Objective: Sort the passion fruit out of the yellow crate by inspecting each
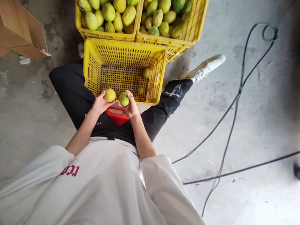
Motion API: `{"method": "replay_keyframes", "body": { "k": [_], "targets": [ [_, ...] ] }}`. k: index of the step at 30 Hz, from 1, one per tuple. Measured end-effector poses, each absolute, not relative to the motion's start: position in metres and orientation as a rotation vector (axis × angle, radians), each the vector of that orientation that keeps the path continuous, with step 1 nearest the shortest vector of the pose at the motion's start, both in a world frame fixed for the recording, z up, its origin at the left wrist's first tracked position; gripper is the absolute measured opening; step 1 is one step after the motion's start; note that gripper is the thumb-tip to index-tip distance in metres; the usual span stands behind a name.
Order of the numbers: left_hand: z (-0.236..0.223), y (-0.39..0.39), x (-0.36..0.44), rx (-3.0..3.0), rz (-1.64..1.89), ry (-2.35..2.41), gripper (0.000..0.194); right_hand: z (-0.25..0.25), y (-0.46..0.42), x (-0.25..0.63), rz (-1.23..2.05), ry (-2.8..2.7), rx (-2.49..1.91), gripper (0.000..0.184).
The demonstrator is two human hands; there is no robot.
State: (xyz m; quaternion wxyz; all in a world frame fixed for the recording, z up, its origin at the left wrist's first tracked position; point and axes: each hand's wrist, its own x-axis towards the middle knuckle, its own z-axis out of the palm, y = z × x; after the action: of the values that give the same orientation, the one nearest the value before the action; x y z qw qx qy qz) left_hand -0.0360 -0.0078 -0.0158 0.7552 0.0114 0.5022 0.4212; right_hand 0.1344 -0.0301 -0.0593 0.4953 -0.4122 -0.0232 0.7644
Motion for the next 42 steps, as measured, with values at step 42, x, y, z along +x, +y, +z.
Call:
{"method": "replay_keyframes", "body": {
  "k": [42],
  "targets": [
    [-0.034,-0.018,-0.044,0.362,0.866,0.895,0.043,-0.06,-0.027,0.137,1.757,0.032,-0.902,0.027]
  ]
}}
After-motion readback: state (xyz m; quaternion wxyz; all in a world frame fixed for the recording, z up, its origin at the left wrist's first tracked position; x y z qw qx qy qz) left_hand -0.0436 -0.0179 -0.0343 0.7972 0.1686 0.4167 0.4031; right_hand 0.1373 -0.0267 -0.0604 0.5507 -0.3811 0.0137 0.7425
